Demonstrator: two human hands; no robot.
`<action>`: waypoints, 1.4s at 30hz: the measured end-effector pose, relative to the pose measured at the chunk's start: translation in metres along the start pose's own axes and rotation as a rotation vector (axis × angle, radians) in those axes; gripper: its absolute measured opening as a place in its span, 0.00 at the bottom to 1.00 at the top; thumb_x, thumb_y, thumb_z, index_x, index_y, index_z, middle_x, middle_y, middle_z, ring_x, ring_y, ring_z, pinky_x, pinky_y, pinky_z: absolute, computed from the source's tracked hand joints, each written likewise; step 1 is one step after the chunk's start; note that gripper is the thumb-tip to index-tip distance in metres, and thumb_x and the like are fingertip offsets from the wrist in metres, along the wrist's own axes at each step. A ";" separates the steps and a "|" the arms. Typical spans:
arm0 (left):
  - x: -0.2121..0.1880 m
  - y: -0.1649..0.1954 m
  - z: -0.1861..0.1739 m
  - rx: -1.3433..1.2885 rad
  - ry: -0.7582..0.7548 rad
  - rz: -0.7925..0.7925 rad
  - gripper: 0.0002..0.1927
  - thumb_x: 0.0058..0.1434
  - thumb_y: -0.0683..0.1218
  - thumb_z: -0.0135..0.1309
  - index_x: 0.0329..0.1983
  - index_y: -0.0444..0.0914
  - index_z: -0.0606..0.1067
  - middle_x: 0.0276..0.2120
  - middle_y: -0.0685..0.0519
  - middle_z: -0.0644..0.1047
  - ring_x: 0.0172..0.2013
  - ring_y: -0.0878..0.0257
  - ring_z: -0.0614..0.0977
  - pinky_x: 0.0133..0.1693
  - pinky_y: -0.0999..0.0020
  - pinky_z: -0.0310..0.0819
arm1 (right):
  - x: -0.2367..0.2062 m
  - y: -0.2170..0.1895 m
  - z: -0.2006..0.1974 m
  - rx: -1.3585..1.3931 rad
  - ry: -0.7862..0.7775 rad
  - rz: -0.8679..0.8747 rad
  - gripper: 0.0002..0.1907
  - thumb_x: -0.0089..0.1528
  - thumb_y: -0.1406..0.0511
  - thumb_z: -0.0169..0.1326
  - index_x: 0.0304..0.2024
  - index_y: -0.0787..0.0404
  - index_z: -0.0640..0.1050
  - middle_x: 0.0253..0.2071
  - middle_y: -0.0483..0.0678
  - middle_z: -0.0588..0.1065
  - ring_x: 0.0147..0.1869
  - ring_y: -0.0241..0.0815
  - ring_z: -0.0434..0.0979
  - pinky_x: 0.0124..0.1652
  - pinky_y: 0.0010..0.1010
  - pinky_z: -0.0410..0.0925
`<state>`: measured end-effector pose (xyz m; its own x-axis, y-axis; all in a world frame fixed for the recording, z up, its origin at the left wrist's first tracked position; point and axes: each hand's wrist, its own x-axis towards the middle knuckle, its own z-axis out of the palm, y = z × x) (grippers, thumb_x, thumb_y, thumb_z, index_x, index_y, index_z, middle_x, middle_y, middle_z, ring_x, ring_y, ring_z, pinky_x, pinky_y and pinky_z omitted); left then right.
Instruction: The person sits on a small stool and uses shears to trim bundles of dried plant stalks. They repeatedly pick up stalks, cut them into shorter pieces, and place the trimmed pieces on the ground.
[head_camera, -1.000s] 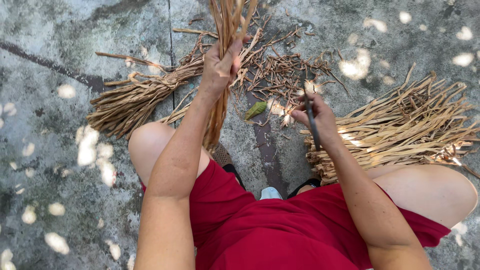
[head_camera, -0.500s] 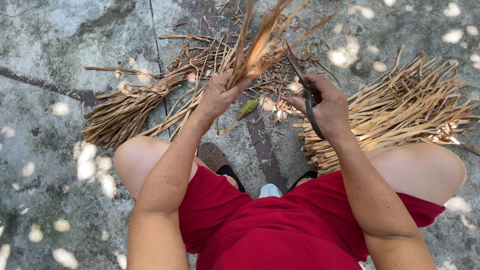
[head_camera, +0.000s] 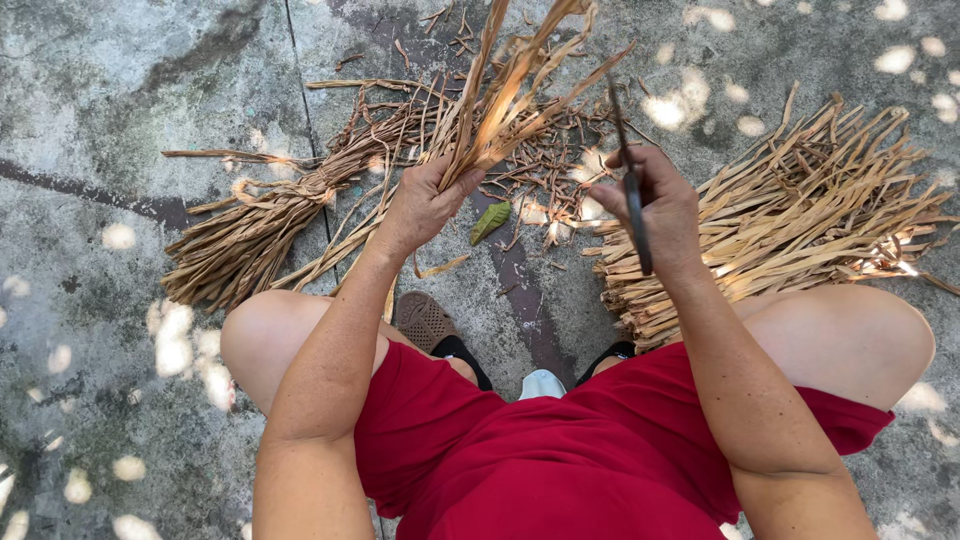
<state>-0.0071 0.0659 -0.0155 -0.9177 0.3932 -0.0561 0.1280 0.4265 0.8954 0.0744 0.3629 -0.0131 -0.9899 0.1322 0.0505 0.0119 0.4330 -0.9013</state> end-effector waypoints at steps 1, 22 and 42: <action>-0.002 0.000 0.000 0.030 0.005 0.015 0.15 0.70 0.54 0.55 0.53 0.42 0.80 0.18 0.59 0.71 0.22 0.73 0.72 0.26 0.71 0.68 | 0.001 0.001 -0.004 0.037 0.009 0.002 0.22 0.62 0.53 0.66 0.52 0.55 0.76 0.29 0.39 0.70 0.30 0.28 0.69 0.29 0.21 0.63; -0.018 -0.004 -0.005 0.496 0.053 0.064 0.10 0.69 0.54 0.56 0.50 0.48 0.79 0.20 0.52 0.79 0.23 0.60 0.83 0.28 0.60 0.77 | 0.007 -0.003 -0.033 0.325 0.170 -0.081 0.18 0.64 0.59 0.67 0.51 0.58 0.76 0.25 0.38 0.70 0.25 0.26 0.66 0.23 0.19 0.57; -0.023 -0.013 -0.011 0.324 -0.038 0.182 0.20 0.68 0.54 0.57 0.63 0.55 0.75 0.28 0.58 0.80 0.29 0.66 0.81 0.34 0.65 0.78 | 0.009 -0.019 -0.025 0.344 0.027 0.019 0.14 0.62 0.60 0.66 0.45 0.58 0.78 0.27 0.39 0.75 0.24 0.27 0.71 0.22 0.18 0.63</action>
<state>0.0081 0.0425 -0.0214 -0.8551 0.5138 0.0694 0.4059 0.5800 0.7063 0.0692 0.3779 0.0149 -0.9858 0.1632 0.0397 -0.0227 0.1046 -0.9943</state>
